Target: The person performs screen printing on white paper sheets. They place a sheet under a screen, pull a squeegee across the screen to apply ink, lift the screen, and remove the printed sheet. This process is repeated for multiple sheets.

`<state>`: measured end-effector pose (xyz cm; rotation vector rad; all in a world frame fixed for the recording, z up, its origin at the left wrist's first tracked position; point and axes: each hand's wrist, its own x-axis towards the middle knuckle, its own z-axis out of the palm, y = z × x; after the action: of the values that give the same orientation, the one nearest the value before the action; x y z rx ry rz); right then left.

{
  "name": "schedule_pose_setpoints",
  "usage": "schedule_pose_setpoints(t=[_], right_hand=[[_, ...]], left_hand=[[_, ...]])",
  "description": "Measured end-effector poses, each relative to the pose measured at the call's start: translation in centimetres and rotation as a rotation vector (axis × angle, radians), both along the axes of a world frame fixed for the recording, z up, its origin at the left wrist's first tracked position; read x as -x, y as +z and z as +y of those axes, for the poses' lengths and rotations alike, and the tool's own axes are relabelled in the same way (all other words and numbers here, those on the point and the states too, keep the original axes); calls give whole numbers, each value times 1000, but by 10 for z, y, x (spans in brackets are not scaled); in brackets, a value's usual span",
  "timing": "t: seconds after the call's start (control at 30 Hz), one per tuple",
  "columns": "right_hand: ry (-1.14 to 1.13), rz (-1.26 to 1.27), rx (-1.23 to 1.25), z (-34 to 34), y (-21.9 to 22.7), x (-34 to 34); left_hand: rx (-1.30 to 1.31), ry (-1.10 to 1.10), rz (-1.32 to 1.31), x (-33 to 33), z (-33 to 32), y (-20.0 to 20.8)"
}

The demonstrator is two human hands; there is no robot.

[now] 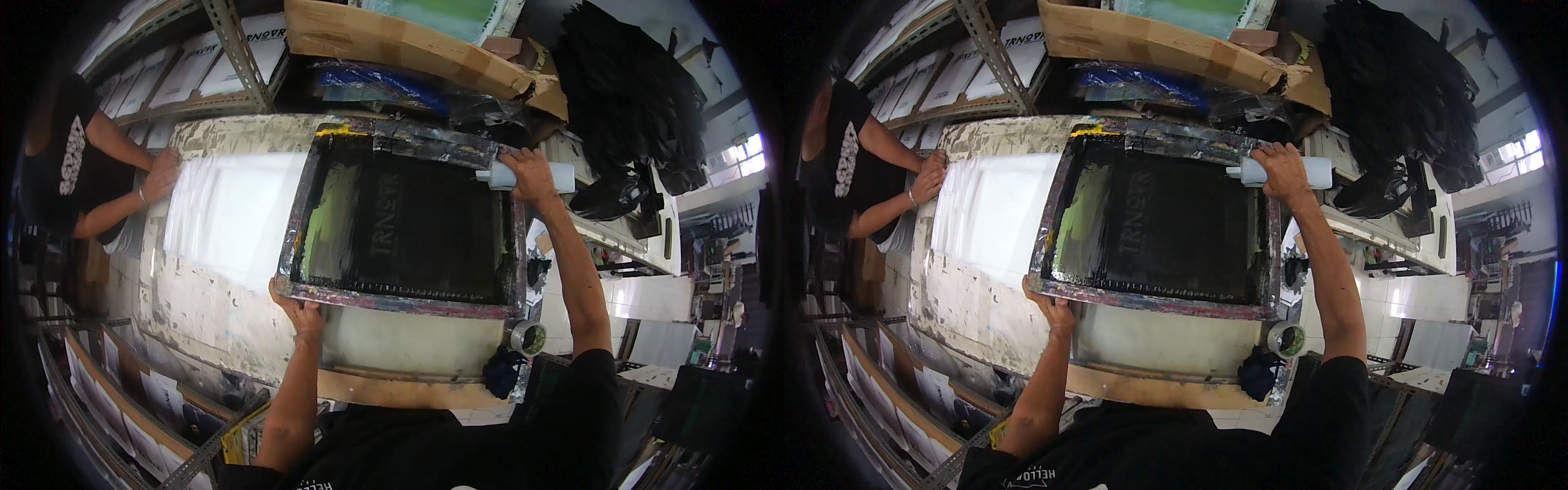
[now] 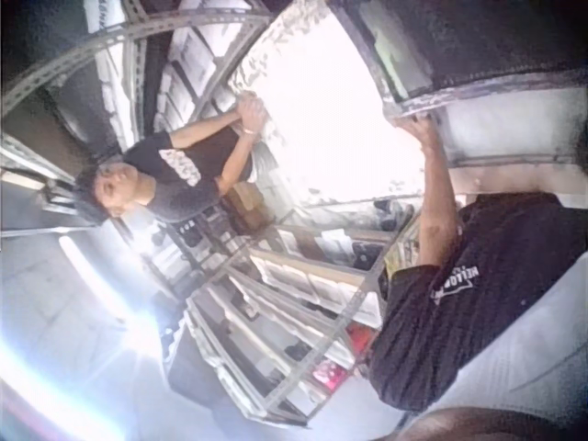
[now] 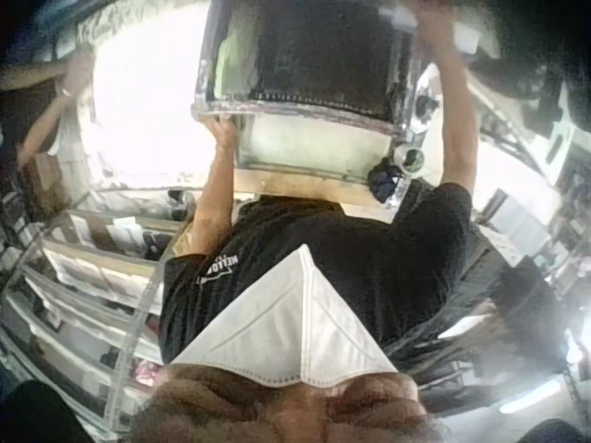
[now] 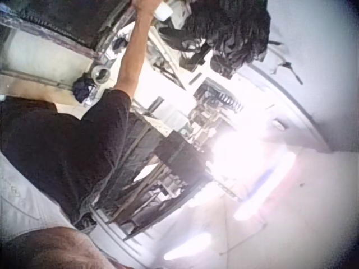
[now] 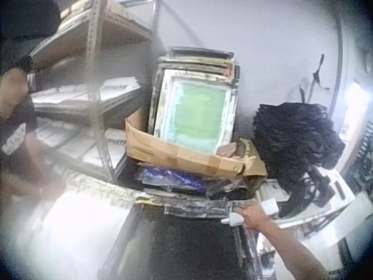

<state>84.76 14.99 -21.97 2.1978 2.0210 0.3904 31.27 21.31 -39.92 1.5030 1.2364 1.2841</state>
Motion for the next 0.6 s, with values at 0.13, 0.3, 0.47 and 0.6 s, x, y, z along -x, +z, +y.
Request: schedule_pose_setpoints(t=[0.13,0.3,0.47,0.6], right_hand=[[60,8,-1,12,-3,16],[101,70,8,31,-5,31],[151,40,-67,39,-4,36],[19,103,-26,29,-2,23]], left_hand=[[-42,0,-4,2,2,-9],[-48,1,-29,0,1,-1],[-31,13,-38,0,3,-4],[4,13,-94,-5,3,3]])
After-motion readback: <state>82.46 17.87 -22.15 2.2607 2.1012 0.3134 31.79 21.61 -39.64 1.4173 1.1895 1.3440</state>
